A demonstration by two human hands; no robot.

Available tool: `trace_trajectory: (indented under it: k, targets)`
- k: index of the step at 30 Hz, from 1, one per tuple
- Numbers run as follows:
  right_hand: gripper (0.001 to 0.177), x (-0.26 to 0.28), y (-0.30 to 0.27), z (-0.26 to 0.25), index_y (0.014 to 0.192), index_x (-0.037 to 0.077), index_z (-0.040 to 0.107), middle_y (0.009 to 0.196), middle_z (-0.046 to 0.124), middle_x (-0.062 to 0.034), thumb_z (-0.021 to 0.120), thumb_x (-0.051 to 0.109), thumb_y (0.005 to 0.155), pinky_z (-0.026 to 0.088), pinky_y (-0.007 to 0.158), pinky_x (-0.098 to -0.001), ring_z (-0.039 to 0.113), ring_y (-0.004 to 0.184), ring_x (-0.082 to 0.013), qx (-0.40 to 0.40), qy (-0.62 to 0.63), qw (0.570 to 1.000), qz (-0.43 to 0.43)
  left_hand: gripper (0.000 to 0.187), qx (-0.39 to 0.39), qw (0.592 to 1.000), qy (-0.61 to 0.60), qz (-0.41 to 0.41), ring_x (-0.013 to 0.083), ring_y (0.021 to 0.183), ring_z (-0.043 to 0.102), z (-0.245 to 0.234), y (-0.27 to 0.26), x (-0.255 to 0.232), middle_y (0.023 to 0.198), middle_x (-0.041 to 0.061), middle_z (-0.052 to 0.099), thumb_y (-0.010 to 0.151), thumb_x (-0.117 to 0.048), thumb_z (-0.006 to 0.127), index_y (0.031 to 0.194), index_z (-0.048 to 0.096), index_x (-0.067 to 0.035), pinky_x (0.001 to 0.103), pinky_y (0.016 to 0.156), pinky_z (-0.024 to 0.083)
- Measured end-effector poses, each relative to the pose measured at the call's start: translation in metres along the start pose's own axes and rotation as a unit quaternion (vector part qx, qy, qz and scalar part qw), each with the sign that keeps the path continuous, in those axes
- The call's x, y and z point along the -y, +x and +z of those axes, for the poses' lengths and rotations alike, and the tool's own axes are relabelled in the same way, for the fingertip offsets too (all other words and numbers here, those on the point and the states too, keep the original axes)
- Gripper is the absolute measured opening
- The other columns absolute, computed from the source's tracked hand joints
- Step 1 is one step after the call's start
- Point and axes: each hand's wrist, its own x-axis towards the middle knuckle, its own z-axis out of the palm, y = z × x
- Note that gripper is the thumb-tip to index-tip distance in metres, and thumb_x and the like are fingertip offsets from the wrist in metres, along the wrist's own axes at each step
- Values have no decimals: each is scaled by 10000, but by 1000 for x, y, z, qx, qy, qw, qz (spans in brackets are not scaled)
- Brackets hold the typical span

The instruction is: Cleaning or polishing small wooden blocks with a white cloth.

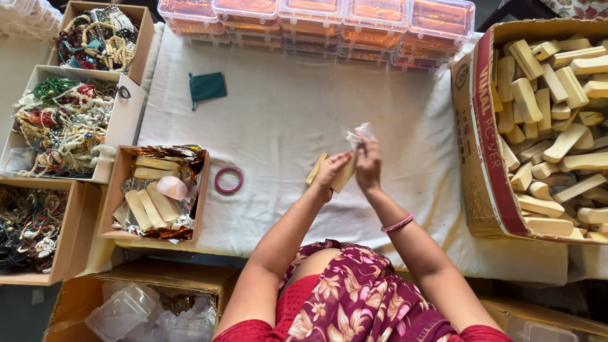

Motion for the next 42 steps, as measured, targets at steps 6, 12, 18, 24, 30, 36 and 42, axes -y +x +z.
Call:
trace_trajectory:
  k: [6,12,18,24,30,36,42]
  targets:
    - [361,49,-36,-14,1335,73,622,1487,574,-145,520,249,1035,426,1156,-460,571,1379,-322,66,-48,987,-140,585,-63,987,-146,-10,150,1071,682,-8,4,-11,1241,53,673,1027,-559,481,1396,571,-114,314,874,587]
    - [475,35,0,-12,1348,8,619,1341,602,-226,618,281,960,507,972,-474,628,1189,-405,32,-130,982,-136,702,-38,997,-26,-62,144,1019,643,15,-13,-21,1170,61,643,1066,-670,409,1361,602,-63,319,814,554]
    - [414,-12,-36,1,1437,62,619,1355,651,-159,527,172,1049,545,1019,-397,672,1218,-336,34,26,999,-14,360,-98,994,-54,-3,181,1018,684,21,-7,-16,1219,54,655,965,-299,568,1317,533,-234,414,872,604]
    - [488,59,-29,-25,1435,32,512,1443,545,-222,535,246,997,424,1040,-525,532,1308,-454,1,-155,952,-263,371,27,997,-69,-23,87,1038,710,42,-39,-45,1261,-20,696,1002,-357,515,1339,634,-255,253,848,596]
    - [437,1,-22,-14,1472,95,570,1411,564,-250,493,285,1086,421,1100,-506,520,1267,-436,-10,246,940,236,395,50,993,101,-34,132,838,633,12,-13,-1,1020,18,684,1012,-372,663,1320,671,-124,278,661,522]
    - [389,106,-21,-47,1317,77,555,1392,510,-220,434,283,1010,396,1030,-470,505,1264,-375,-66,-267,919,-284,384,-64,984,-133,-99,137,863,748,39,-28,-35,1014,29,765,966,-353,460,1166,684,-114,278,701,623]
    - [355,14,-14,-27,1431,47,593,1346,566,-166,486,120,1101,510,1034,-350,612,1191,-330,-12,158,981,108,410,14,988,152,-1,162,791,633,19,-11,6,982,98,669,1124,-366,601,1213,668,28,268,636,529]
